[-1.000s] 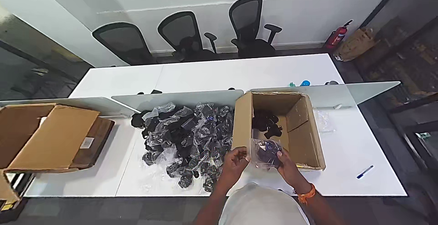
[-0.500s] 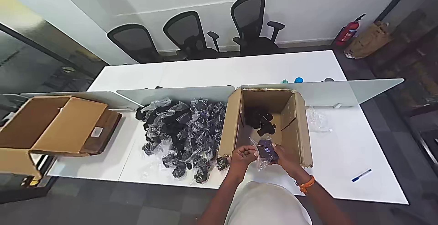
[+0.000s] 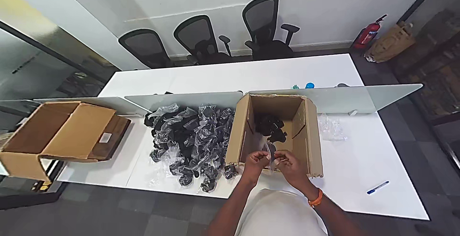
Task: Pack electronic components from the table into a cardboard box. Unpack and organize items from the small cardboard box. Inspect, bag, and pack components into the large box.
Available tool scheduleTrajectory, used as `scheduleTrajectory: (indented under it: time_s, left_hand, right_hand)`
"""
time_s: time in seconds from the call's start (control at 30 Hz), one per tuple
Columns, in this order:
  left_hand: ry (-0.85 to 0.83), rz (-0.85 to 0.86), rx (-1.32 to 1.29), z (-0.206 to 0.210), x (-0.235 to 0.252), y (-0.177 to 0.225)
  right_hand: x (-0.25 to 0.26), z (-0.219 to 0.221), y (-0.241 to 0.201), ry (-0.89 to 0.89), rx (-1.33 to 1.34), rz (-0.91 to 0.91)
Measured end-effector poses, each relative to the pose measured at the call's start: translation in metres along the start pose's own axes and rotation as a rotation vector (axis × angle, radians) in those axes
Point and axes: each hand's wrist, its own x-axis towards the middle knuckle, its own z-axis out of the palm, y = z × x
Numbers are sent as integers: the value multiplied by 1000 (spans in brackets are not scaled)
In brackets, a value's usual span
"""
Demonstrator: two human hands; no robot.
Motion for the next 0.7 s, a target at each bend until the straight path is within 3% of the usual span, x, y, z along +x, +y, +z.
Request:
scheduleTrajectory:
  time_s: [0.37, 0.7]
  left_hand:
    - [-58, 126, 407, 7, 5, -31]
    - [-270, -37, 237, -7, 23, -22]
  right_hand:
    - [2, -3, 20, -26, 199, 170]
    - [9, -10, 29, -92, 251, 121]
